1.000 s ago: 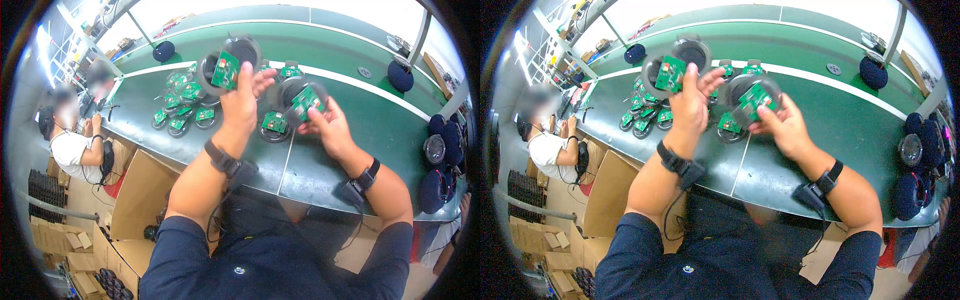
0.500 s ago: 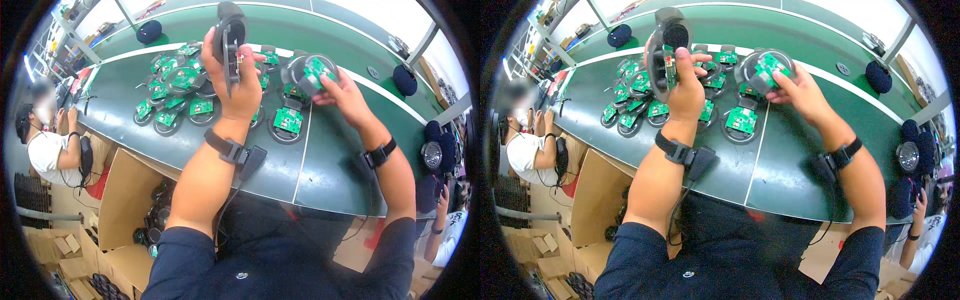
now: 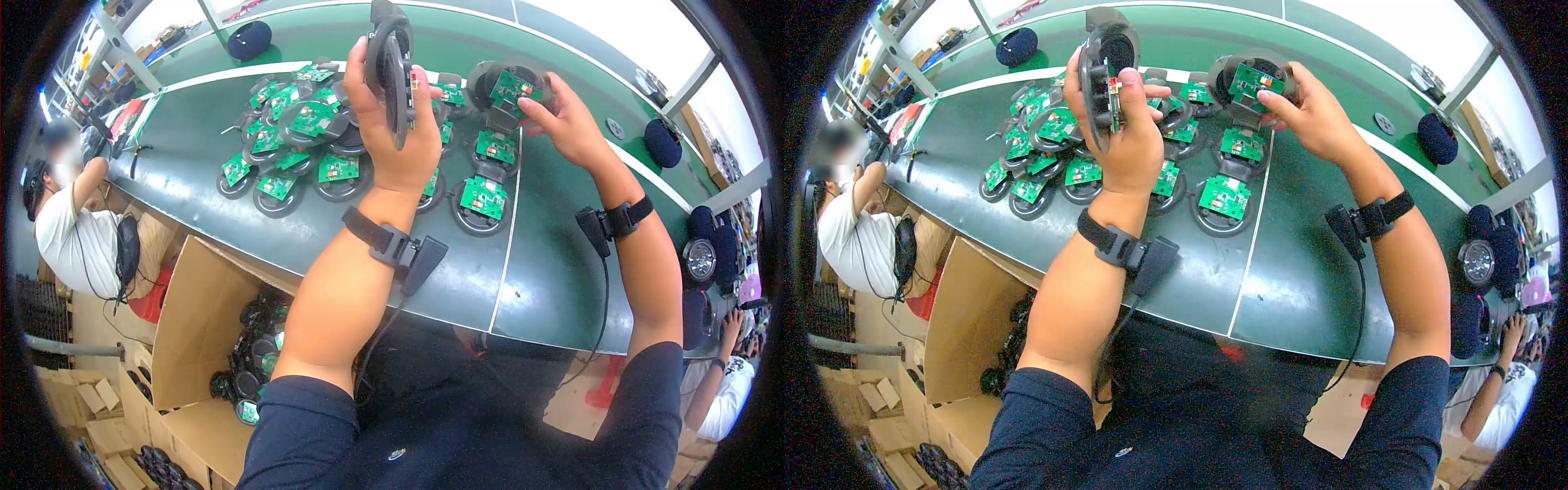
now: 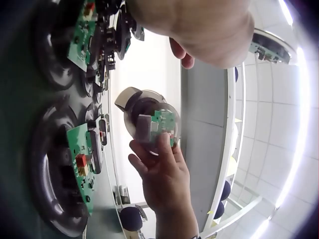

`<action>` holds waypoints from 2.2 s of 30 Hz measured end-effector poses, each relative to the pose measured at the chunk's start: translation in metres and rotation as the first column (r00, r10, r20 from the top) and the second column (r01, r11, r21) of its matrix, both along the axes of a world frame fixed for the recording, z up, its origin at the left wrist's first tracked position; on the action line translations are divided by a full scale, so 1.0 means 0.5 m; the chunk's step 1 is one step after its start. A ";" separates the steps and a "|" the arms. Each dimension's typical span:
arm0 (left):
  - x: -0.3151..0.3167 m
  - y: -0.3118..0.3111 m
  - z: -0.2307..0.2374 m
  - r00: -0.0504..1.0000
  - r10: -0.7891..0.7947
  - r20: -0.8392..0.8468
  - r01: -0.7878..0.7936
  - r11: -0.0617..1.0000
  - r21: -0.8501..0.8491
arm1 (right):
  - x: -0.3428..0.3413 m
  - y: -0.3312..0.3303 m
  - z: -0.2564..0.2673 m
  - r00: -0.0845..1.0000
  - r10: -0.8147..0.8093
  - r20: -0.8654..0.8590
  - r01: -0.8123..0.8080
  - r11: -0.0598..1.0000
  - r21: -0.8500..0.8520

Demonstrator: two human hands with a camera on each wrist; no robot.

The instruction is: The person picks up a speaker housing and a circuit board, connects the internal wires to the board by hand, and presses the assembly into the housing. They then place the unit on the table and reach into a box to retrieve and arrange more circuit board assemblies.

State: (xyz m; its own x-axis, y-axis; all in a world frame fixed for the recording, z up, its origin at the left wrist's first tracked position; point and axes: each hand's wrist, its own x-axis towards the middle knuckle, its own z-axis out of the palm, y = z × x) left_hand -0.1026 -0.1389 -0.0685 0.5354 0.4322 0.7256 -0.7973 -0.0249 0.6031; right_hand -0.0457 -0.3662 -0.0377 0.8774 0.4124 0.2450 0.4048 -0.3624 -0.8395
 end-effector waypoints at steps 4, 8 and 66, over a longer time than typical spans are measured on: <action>0.016 0.001 -0.006 0.996 0.068 0.065 -0.069 0.998 0.015 | -0.009 -0.014 0.009 0.943 0.006 0.334 0.130 0.915 -0.383; 0.016 0.003 -0.010 0.996 0.086 0.029 -0.087 0.995 0.040 | 0.003 -0.008 -0.002 0.838 0.271 0.474 0.105 0.771 -0.628; -0.023 -0.001 -0.014 0.902 0.408 -0.140 -0.096 0.507 0.857 | 0.006 -0.026 -0.134 0.958 -0.281 -0.057 0.256 0.748 0.612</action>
